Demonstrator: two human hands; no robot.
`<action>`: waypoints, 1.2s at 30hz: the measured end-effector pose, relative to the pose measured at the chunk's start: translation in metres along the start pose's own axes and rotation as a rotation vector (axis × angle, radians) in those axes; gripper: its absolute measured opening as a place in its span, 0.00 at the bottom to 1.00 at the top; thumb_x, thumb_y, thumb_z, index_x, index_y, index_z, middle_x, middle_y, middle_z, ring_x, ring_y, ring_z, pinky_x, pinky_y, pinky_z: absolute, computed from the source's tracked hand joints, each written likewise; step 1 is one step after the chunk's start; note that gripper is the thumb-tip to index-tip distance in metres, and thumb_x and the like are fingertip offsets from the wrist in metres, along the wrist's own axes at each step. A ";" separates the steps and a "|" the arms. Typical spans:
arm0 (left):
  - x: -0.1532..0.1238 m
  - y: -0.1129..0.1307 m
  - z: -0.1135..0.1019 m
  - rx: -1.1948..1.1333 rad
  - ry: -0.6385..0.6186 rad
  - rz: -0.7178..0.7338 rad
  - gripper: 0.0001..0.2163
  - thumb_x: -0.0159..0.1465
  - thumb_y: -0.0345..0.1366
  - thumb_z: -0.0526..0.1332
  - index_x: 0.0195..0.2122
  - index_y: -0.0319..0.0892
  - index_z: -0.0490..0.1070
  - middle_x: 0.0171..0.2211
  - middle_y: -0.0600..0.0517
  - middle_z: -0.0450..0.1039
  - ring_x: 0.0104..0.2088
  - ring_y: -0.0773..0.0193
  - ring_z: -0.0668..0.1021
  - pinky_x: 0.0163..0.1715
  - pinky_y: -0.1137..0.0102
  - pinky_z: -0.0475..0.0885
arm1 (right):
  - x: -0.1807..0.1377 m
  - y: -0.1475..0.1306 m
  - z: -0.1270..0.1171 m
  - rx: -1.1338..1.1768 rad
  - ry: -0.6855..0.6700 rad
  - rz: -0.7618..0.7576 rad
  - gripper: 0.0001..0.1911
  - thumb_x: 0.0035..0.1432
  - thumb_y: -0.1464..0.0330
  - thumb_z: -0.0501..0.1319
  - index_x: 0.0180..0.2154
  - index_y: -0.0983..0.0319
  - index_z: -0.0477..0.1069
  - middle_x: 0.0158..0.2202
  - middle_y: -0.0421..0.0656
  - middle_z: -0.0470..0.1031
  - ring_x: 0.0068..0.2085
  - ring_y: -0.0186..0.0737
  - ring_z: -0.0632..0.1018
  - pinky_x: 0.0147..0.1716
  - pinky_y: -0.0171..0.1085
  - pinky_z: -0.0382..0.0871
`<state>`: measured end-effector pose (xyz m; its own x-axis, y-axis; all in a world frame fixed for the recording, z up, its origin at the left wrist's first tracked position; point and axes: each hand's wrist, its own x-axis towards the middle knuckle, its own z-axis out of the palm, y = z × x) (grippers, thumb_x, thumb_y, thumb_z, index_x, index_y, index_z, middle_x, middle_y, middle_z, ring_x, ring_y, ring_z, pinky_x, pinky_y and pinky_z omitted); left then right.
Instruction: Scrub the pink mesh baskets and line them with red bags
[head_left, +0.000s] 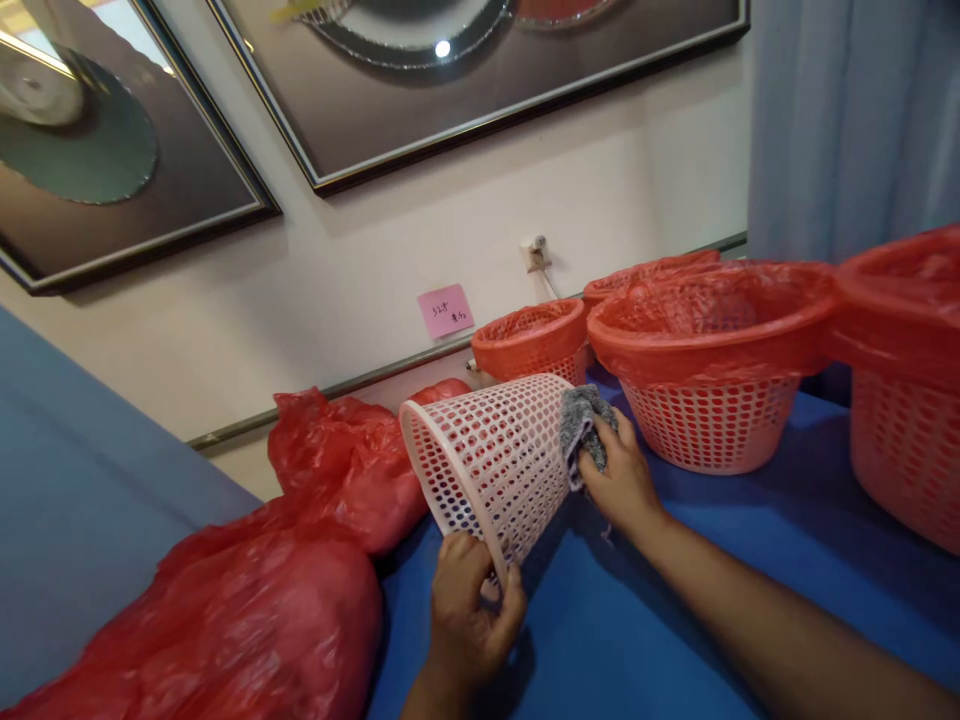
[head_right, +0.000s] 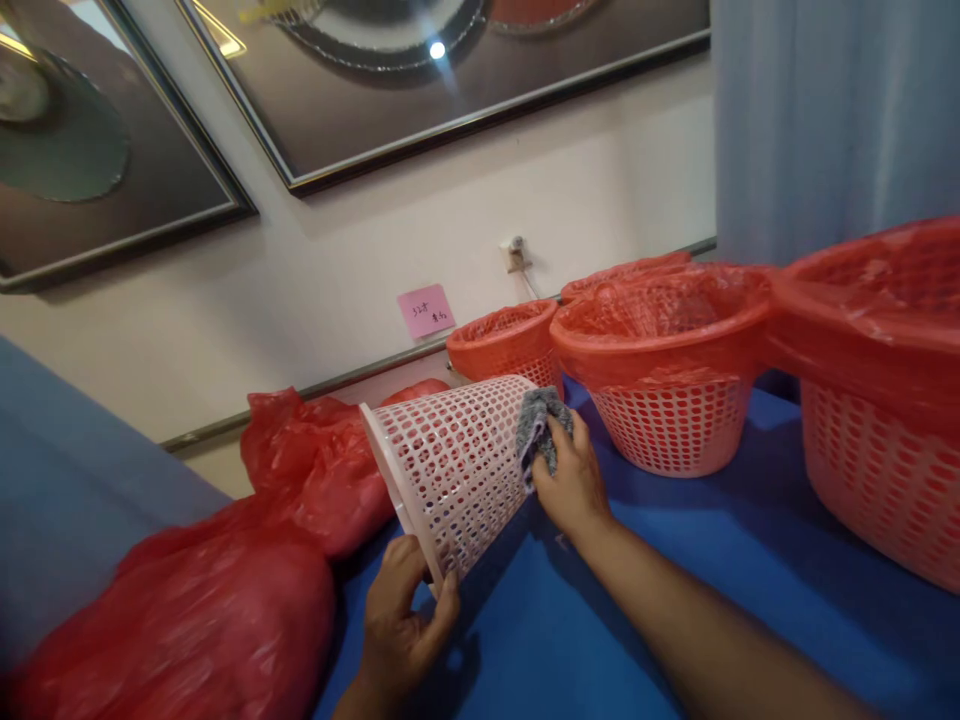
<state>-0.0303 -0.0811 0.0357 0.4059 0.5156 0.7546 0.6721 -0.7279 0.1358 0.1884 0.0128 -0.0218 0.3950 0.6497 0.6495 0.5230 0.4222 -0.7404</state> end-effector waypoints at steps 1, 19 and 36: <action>0.000 0.000 0.000 0.000 -0.009 0.006 0.05 0.64 0.29 0.60 0.32 0.45 0.70 0.25 0.54 0.69 0.27 0.62 0.72 0.31 0.66 0.69 | 0.001 0.001 0.000 -0.001 0.010 0.016 0.29 0.60 0.68 0.59 0.63 0.61 0.68 0.67 0.56 0.61 0.66 0.61 0.69 0.64 0.62 0.67; -0.006 -0.008 0.004 0.060 -0.173 -0.031 0.06 0.63 0.30 0.58 0.30 0.44 0.73 0.28 0.49 0.75 0.33 0.55 0.77 0.35 0.62 0.73 | 0.007 0.016 0.011 0.072 0.046 0.214 0.24 0.58 0.65 0.59 0.55 0.66 0.75 0.57 0.58 0.71 0.58 0.59 0.76 0.62 0.61 0.69; -0.019 -0.031 -0.001 0.109 0.236 -0.028 0.25 0.67 0.42 0.65 0.63 0.40 0.68 0.44 0.43 0.80 0.38 0.54 0.81 0.35 0.63 0.78 | -0.044 -0.073 -0.033 0.386 -0.352 -0.775 0.30 0.55 0.76 0.57 0.61 0.65 0.67 0.65 0.56 0.61 0.62 0.52 0.71 0.60 0.50 0.74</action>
<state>-0.0592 -0.0686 0.0173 0.2384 0.4058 0.8823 0.7491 -0.6550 0.0988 0.1576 -0.0680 0.0094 -0.2432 0.2264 0.9432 0.2325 0.9576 -0.1699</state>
